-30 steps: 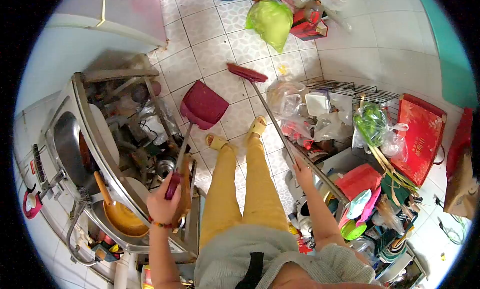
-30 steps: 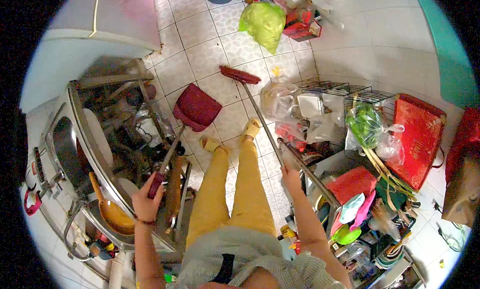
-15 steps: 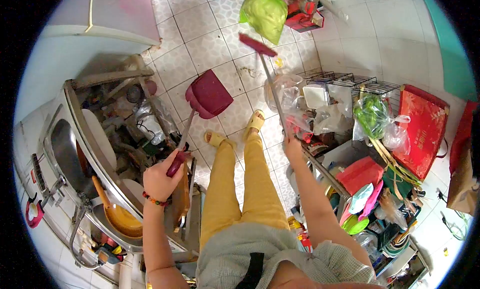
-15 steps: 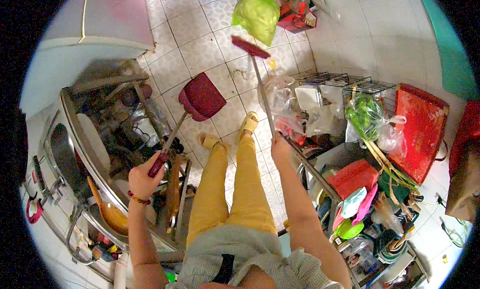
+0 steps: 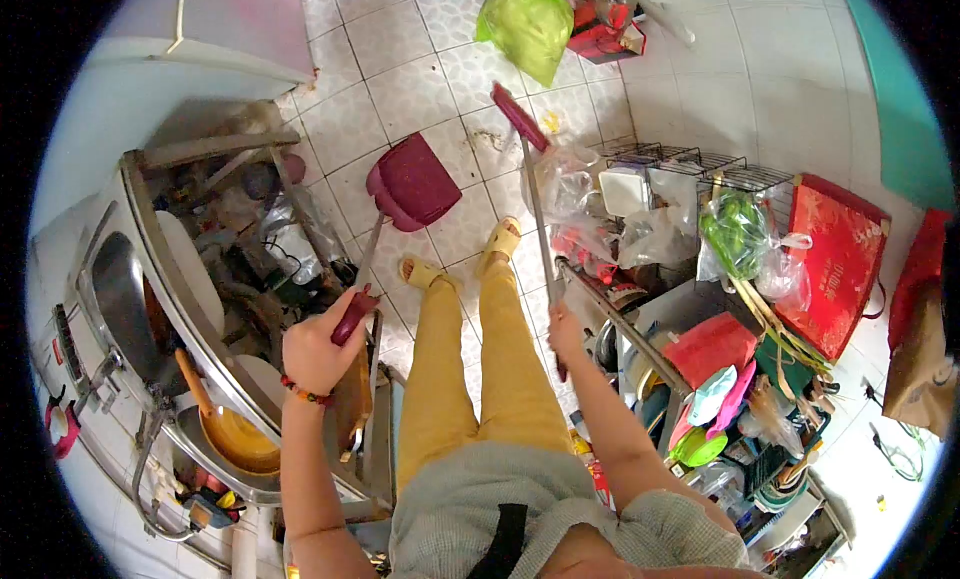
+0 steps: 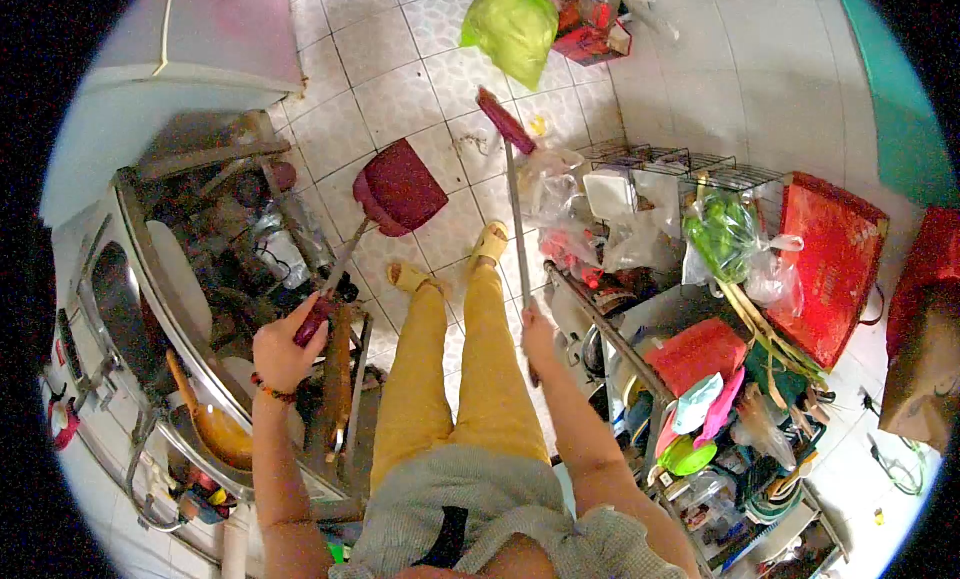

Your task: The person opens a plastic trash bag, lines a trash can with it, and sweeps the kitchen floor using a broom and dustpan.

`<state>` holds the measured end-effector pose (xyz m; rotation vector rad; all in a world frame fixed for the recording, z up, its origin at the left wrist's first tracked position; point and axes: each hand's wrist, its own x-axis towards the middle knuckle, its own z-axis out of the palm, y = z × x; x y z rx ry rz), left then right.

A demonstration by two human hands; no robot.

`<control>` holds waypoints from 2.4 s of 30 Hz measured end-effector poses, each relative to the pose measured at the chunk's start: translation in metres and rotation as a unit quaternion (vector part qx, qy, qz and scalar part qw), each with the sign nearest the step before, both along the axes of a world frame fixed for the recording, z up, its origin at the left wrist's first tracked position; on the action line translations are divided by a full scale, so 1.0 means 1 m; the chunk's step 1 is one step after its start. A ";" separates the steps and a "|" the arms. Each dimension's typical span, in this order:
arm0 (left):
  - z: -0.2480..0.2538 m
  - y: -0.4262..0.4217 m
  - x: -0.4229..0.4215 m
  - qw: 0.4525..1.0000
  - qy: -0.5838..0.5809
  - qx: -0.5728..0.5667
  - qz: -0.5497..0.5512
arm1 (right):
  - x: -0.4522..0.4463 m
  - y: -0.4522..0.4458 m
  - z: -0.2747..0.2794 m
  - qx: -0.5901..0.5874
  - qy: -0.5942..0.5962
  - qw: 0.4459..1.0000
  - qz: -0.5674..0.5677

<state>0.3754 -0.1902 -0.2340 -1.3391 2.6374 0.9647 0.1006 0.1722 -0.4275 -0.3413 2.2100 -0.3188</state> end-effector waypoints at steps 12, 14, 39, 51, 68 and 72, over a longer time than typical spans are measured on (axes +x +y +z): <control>-0.005 -0.005 -0.041 0.999 -0.023 -0.018 -0.019 | 0.005 -0.055 0.145 0.066 -0.204 0.969 -0.127; -0.004 -0.010 -0.042 0.999 -0.037 -0.013 -0.033 | -0.002 -0.061 0.124 0.065 -0.082 0.994 0.035; 0.016 0.023 0.026 0.997 -0.076 0.017 0.021 | 0.082 -0.060 0.059 0.071 0.049 0.985 0.146; 0.007 0.066 0.033 0.991 -0.073 0.015 0.114 | 0.066 -0.031 0.148 0.020 -0.117 0.987 0.111; 0.009 0.147 0.040 0.905 -0.054 0.025 0.421 | 0.059 -0.132 0.032 0.101 -0.014 0.907 0.409; 0.011 0.151 0.038 0.898 -0.050 0.034 0.436 | 0.023 -0.102 0.111 0.083 -0.121 0.896 0.419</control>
